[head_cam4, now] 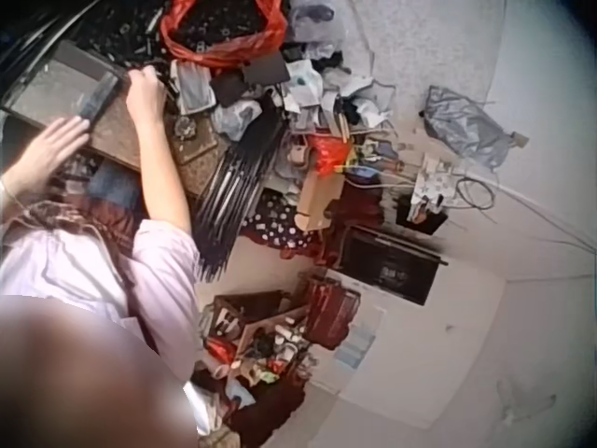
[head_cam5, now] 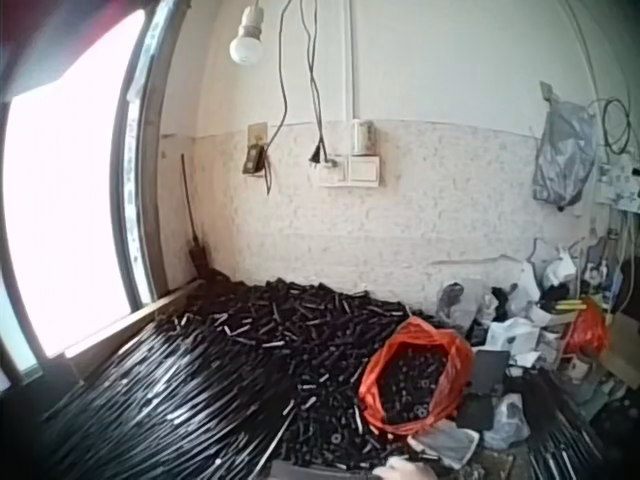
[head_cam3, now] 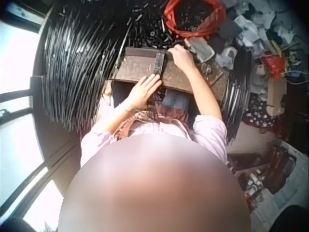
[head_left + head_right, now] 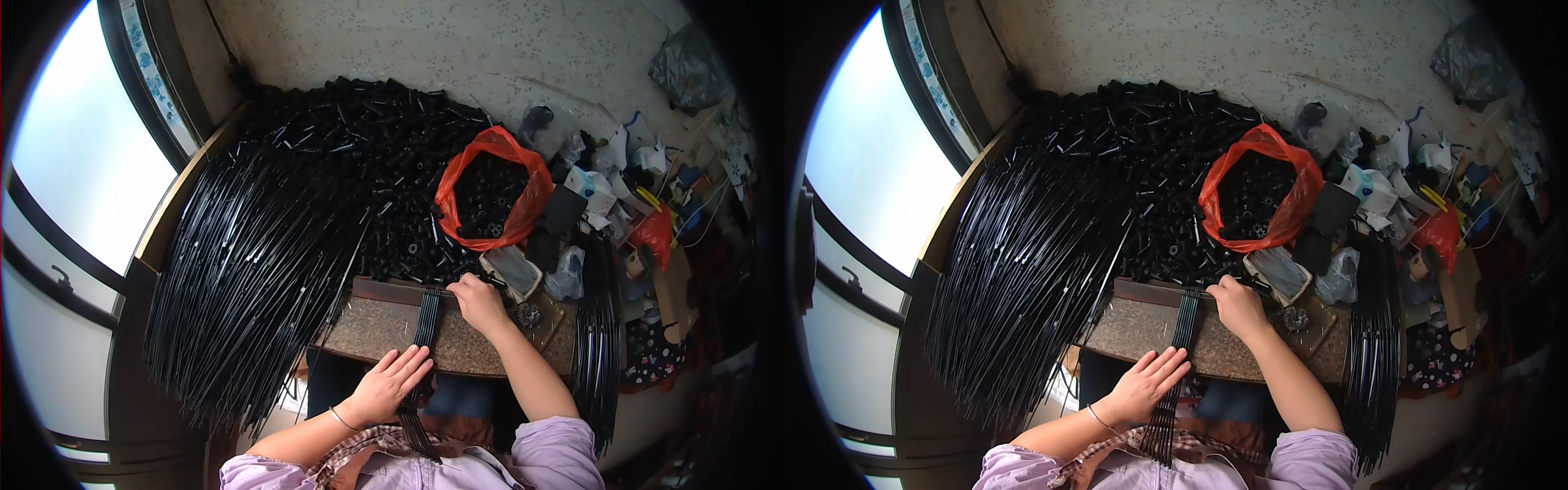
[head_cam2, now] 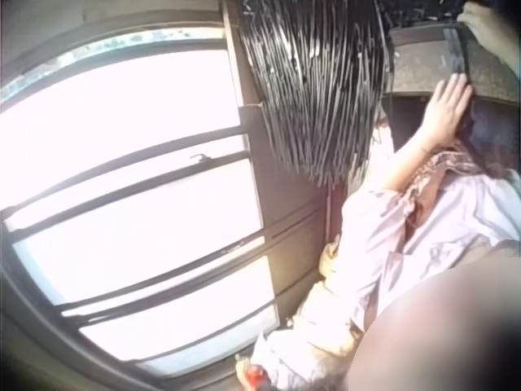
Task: Assembling components for umbrella ribs by attaching plastic tips and connectors to long rods.
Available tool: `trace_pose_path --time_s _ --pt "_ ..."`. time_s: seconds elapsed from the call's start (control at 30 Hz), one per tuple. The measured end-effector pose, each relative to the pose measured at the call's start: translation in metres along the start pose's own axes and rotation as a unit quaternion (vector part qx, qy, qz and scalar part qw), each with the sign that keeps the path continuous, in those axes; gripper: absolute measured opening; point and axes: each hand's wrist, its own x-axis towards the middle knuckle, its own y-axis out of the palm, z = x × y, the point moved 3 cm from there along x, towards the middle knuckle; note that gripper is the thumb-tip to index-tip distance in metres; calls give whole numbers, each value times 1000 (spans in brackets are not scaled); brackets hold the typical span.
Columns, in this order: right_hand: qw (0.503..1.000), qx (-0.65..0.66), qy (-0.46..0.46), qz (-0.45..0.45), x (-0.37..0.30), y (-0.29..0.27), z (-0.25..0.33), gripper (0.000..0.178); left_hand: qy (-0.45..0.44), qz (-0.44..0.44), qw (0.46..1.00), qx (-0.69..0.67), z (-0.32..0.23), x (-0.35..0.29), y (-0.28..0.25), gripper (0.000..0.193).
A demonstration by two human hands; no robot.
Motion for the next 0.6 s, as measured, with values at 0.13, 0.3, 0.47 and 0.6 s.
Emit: trace_pose_path --time_s 0.13,0.3,0.47,0.6 --pt "1000 13 0 5 5 1 4 11 2 -5 1000 13 1 0 3 89" --pt "999 -9 15 42 15 6 4 9 8 1 1000 6 0 1 0 91" --pt "995 -62 -72 33 20 -5 5 13 0 -11 1000 -2 0 0 -2 89" --pt "974 -144 -172 -30 -1 -31 -17 16 3 -36 999 -13 2 -2 5 89"
